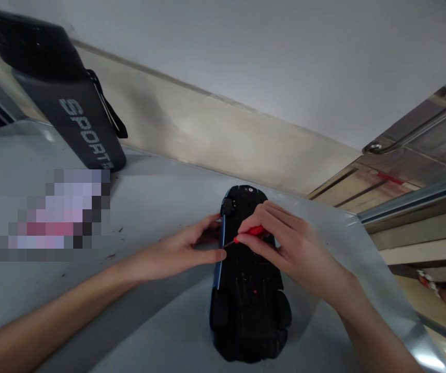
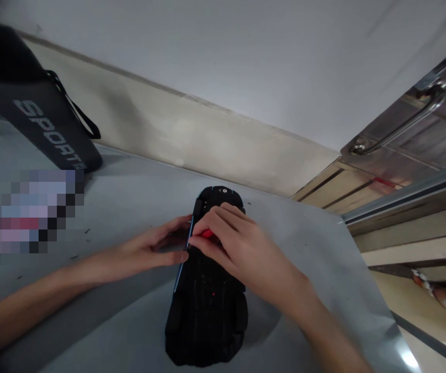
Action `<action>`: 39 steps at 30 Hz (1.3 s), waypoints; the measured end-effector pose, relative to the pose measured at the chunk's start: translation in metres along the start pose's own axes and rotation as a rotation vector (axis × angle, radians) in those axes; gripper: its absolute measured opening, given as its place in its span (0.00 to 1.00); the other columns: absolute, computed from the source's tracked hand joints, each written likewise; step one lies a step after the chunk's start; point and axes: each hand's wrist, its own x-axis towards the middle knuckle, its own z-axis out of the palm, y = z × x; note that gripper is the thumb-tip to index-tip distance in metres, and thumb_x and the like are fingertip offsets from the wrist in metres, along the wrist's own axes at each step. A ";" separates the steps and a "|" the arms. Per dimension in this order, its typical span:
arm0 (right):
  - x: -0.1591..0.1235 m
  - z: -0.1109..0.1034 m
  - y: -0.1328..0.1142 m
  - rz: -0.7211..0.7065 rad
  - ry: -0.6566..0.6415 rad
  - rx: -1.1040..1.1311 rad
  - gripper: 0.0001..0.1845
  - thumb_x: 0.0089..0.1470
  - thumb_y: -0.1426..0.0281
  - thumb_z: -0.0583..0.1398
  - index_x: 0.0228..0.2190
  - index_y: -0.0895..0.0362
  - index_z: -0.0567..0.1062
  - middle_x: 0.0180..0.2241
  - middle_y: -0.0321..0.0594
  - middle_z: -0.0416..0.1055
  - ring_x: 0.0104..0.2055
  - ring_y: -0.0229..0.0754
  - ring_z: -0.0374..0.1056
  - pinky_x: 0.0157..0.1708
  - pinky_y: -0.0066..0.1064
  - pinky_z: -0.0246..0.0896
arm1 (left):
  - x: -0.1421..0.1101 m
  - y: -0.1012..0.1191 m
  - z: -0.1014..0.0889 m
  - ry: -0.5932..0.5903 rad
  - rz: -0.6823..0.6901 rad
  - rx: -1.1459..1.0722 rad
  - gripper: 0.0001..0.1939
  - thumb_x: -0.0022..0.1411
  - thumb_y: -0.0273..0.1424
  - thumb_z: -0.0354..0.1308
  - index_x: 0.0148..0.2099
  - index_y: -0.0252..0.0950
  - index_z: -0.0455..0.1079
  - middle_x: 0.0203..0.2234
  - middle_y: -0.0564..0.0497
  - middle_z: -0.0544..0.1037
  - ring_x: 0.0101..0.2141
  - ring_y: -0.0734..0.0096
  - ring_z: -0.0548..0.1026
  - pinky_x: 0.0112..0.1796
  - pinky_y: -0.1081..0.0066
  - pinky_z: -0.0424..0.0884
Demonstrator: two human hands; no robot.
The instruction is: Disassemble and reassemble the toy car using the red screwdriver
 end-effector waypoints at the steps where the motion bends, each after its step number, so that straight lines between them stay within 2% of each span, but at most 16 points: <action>1: 0.000 -0.001 0.000 -0.007 0.012 0.014 0.05 0.73 0.68 0.60 0.40 0.53 0.71 0.37 0.35 0.74 0.41 0.40 0.70 0.43 0.33 0.68 | 0.000 0.000 0.000 0.004 0.001 -0.001 0.30 0.71 0.36 0.65 0.72 0.45 0.63 0.69 0.45 0.70 0.65 0.53 0.71 0.66 0.51 0.66; 5: 0.001 -0.001 0.000 -0.022 0.049 0.024 0.04 0.73 0.69 0.60 0.41 0.53 0.72 0.36 0.36 0.74 0.41 0.40 0.70 0.42 0.33 0.67 | 0.000 0.001 0.000 0.008 0.005 0.013 0.30 0.72 0.36 0.65 0.72 0.46 0.64 0.69 0.47 0.70 0.66 0.51 0.71 0.66 0.52 0.66; 12: 0.001 -0.001 0.001 -0.032 0.035 -0.016 0.05 0.73 0.69 0.59 0.40 0.53 0.71 0.37 0.37 0.74 0.42 0.41 0.70 0.40 0.34 0.67 | 0.000 -0.001 0.000 0.000 0.005 0.020 0.31 0.72 0.36 0.65 0.72 0.45 0.63 0.69 0.45 0.70 0.65 0.54 0.71 0.65 0.52 0.67; 23: -0.001 -0.004 -0.002 -0.034 0.006 -0.068 0.05 0.73 0.70 0.58 0.40 0.53 0.71 0.37 0.37 0.74 0.40 0.42 0.70 0.39 0.35 0.66 | 0.000 -0.001 0.000 0.008 0.018 0.016 0.30 0.72 0.36 0.65 0.72 0.46 0.64 0.69 0.46 0.70 0.65 0.53 0.72 0.66 0.51 0.66; 28: 0.000 -0.002 -0.001 -0.047 0.033 -0.087 0.05 0.74 0.70 0.58 0.40 0.53 0.71 0.37 0.38 0.75 0.41 0.42 0.70 0.39 0.36 0.66 | 0.000 -0.002 0.000 0.009 0.013 0.017 0.31 0.71 0.36 0.65 0.72 0.46 0.63 0.69 0.45 0.70 0.65 0.51 0.72 0.66 0.50 0.66; 33: 0.000 -0.002 -0.001 -0.050 0.026 -0.092 0.05 0.73 0.71 0.58 0.40 0.53 0.70 0.37 0.37 0.74 0.41 0.42 0.69 0.41 0.36 0.67 | 0.000 0.001 0.001 0.015 -0.005 0.018 0.32 0.71 0.38 0.65 0.73 0.47 0.63 0.68 0.49 0.71 0.65 0.49 0.71 0.66 0.50 0.66; 39: 0.000 0.003 -0.002 -0.033 0.007 -0.110 0.04 0.74 0.72 0.56 0.42 0.53 0.69 0.38 0.39 0.75 0.42 0.43 0.70 0.43 0.38 0.68 | 0.001 -0.001 0.001 0.021 0.000 0.010 0.34 0.71 0.38 0.66 0.74 0.46 0.60 0.71 0.44 0.67 0.66 0.50 0.69 0.67 0.48 0.65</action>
